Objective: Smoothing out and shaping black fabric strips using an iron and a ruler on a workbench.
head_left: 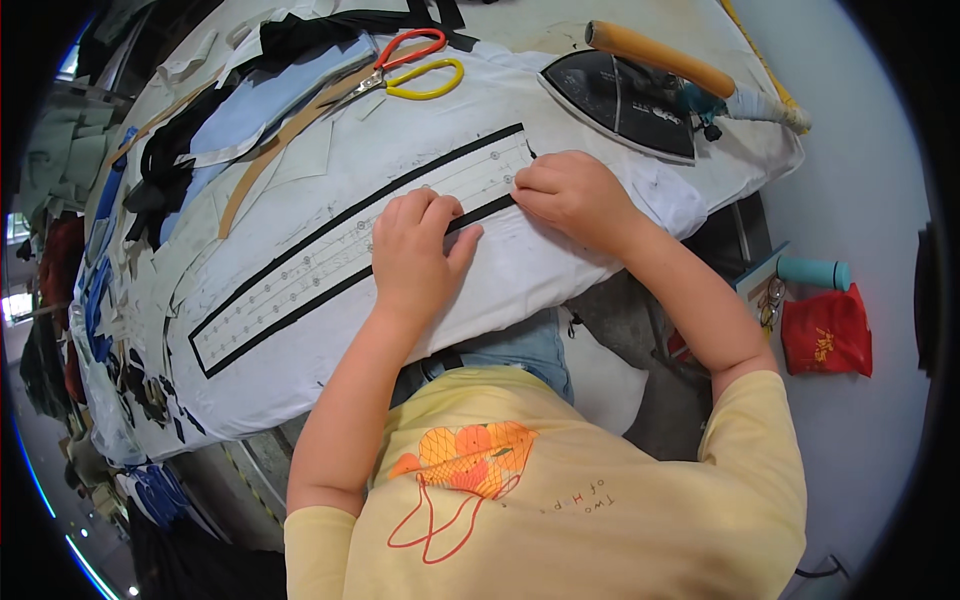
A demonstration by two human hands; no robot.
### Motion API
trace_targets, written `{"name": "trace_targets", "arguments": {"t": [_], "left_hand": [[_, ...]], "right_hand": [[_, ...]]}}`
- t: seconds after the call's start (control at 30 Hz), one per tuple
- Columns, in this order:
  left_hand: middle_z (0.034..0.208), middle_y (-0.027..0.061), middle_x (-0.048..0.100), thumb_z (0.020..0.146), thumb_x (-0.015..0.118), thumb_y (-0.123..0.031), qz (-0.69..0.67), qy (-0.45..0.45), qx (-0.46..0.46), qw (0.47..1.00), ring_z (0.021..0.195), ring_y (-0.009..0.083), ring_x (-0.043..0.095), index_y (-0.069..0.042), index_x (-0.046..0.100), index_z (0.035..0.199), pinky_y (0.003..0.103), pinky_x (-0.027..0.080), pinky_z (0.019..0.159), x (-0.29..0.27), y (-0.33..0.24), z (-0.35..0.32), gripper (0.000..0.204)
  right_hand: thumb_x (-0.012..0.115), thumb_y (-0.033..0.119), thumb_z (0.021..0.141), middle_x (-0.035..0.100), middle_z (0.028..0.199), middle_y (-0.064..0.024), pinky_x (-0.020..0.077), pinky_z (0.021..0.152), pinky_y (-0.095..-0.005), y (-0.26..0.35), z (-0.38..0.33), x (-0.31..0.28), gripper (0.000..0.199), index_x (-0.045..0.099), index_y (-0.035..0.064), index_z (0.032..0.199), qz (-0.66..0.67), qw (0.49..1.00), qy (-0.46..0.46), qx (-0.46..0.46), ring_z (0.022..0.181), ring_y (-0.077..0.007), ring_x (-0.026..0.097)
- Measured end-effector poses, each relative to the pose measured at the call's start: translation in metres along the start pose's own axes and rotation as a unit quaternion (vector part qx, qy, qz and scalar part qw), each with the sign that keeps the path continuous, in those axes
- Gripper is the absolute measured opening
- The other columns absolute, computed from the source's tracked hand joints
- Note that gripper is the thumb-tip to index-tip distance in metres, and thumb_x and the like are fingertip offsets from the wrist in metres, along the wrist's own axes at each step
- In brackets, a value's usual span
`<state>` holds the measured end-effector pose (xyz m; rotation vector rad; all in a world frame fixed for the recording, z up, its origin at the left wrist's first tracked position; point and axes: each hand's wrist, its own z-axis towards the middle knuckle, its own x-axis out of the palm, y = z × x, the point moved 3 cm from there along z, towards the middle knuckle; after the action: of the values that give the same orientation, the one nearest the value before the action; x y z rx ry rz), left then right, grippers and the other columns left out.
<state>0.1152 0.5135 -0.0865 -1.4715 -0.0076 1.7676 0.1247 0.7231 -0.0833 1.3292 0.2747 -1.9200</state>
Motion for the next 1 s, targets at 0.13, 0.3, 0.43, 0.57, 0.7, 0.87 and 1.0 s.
{"name": "trace_targets", "arguments": {"t": [0.13,0.3,0.43,0.57,0.7,0.87,1.0], "left_hand": [[0.091,0.0038,0.057,0.071,0.079,-0.022,0.002,-0.006,-0.002,1.000,0.093,0.0266,0.054,-0.012,0.062,0.091,0.040,0.042,0.080,0.000,0.000,0.000,0.028],[0.091,0.0035,0.057,0.071,0.079,-0.022,0.006,0.000,0.002,1.000,0.092,0.0265,0.054,-0.012,0.061,0.090,0.040,0.042,0.079,0.001,-0.001,0.001,0.028],[0.090,0.0031,0.056,0.071,0.079,-0.022,0.004,-0.009,0.001,1.000,0.091,0.0262,0.054,-0.012,0.060,0.088,0.040,0.041,0.077,0.001,0.000,0.002,0.028],[0.089,0.0031,0.055,0.071,0.079,-0.022,0.005,-0.016,-0.007,1.000,0.089,0.0260,0.054,-0.012,0.059,0.088,0.040,0.041,0.077,0.002,-0.002,0.003,0.028],[0.089,0.0031,0.055,0.071,0.079,-0.023,0.009,-0.013,-0.005,1.000,0.089,0.0261,0.054,-0.012,0.059,0.088,0.040,0.041,0.077,0.001,-0.001,0.002,0.028],[0.089,0.0033,0.055,0.071,0.079,-0.024,0.014,-0.018,0.004,1.000,0.090,0.0263,0.054,-0.012,0.059,0.087,0.040,0.041,0.077,0.003,-0.001,0.002,0.028],[0.088,0.0036,0.056,0.071,0.079,-0.024,0.013,-0.022,0.010,1.000,0.090,0.0265,0.054,-0.012,0.059,0.087,0.040,0.041,0.077,0.004,0.000,0.003,0.028]], "right_hand": [[0.072,0.006,0.072,0.065,0.094,-0.0045,0.0505,0.075,-0.0367,-0.001,0.003,0.004,0.013,0.064,0.0060,0.083,0.012,0.999,0.001,0.038,0.085,-0.0253,0.062],[0.071,0.006,0.073,0.065,0.093,-0.0045,0.0506,0.075,-0.0374,0.000,0.003,0.002,0.012,0.064,0.0057,0.082,0.068,0.990,-0.049,0.109,0.085,-0.0253,0.062],[0.071,0.006,0.072,0.065,0.094,-0.0040,0.0510,0.076,-0.0375,0.002,0.002,-0.007,0.012,0.064,0.0050,0.081,0.038,0.999,0.001,0.032,0.086,-0.0248,0.063],[0.070,0.006,0.069,0.065,0.093,-0.0040,0.0511,0.076,-0.0375,0.000,0.004,0.001,0.014,0.064,0.0045,0.081,-0.025,0.999,0.031,-0.018,0.087,-0.0247,0.063],[0.071,0.007,0.065,0.065,0.092,-0.0046,0.0503,0.075,-0.0379,-0.002,0.008,0.003,0.018,0.063,0.0046,0.081,-0.015,1.000,0.015,-0.012,0.086,-0.0252,0.062],[0.072,0.006,0.068,0.065,0.092,-0.0046,0.0496,0.074,-0.0380,-0.004,0.006,0.002,0.016,0.064,0.0051,0.082,0.043,0.995,-0.047,0.076,0.085,-0.0257,0.062],[0.071,0.006,0.071,0.065,0.092,-0.0039,0.0506,0.075,-0.0363,-0.001,0.003,-0.004,0.013,0.064,0.0057,0.082,0.032,0.999,0.009,0.033,0.085,-0.0245,0.062]]}}
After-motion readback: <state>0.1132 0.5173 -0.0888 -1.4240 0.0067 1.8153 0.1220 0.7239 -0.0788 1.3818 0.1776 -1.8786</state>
